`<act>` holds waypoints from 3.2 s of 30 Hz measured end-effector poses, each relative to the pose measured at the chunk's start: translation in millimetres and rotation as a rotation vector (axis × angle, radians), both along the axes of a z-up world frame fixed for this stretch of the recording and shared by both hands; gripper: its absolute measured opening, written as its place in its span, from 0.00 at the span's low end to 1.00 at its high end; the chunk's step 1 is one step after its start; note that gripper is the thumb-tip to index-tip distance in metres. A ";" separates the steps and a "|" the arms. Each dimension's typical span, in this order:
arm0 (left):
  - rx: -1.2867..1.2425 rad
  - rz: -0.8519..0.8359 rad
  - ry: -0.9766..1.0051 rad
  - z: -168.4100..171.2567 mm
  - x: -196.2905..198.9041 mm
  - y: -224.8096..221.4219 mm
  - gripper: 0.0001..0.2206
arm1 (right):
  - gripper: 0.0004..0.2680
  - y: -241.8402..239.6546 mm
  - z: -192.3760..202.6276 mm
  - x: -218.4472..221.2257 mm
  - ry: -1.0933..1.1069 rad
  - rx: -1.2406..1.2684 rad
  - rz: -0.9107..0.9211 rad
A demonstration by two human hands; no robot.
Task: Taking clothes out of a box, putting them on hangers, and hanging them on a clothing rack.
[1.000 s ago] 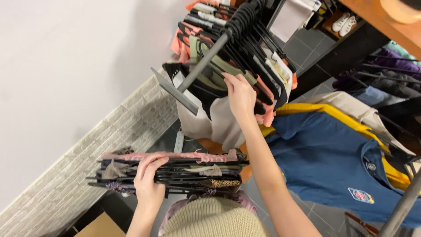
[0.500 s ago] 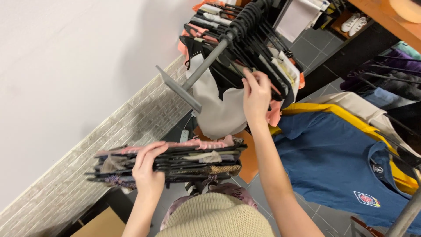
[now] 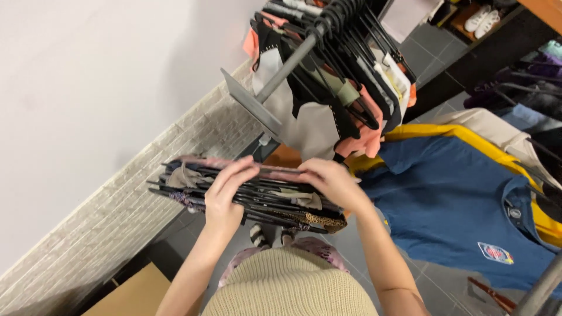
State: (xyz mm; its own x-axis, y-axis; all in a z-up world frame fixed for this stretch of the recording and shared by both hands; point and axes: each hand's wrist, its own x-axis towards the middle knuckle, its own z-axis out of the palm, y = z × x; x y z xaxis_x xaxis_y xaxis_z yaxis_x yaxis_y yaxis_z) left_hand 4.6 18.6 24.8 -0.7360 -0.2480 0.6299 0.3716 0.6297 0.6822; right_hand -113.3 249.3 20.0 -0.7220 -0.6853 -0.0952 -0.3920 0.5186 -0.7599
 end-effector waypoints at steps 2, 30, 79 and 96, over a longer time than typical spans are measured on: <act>0.018 -0.031 0.008 5.6 3.9 -1.1 0.22 | 0.07 23.0 -14.2 -6.4 0.015 -0.010 -0.054; 0.092 -0.024 -0.186 -35.8 35.6 -8.2 0.32 | 0.14 -22.8 -18.7 -122.6 0.420 -0.266 -0.523; 0.066 -0.129 -0.244 -20.6 44.5 -7.9 0.37 | 0.11 -2.4 -4.8 -78.7 0.014 0.016 -0.297; -0.027 0.132 -0.301 -9.1 51.3 -9.6 0.28 | 0.06 96.6 -69.9 23.6 0.350 -0.188 -0.561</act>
State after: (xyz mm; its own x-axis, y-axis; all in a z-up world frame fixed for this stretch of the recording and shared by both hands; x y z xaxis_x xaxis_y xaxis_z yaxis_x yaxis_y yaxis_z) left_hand 55.8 9.1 15.6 -0.8526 -0.3404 0.3965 0.0695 0.6782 0.7316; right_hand -89.7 345.9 -49.9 -0.9390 -0.1811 0.2924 -0.3418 0.5866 -0.7342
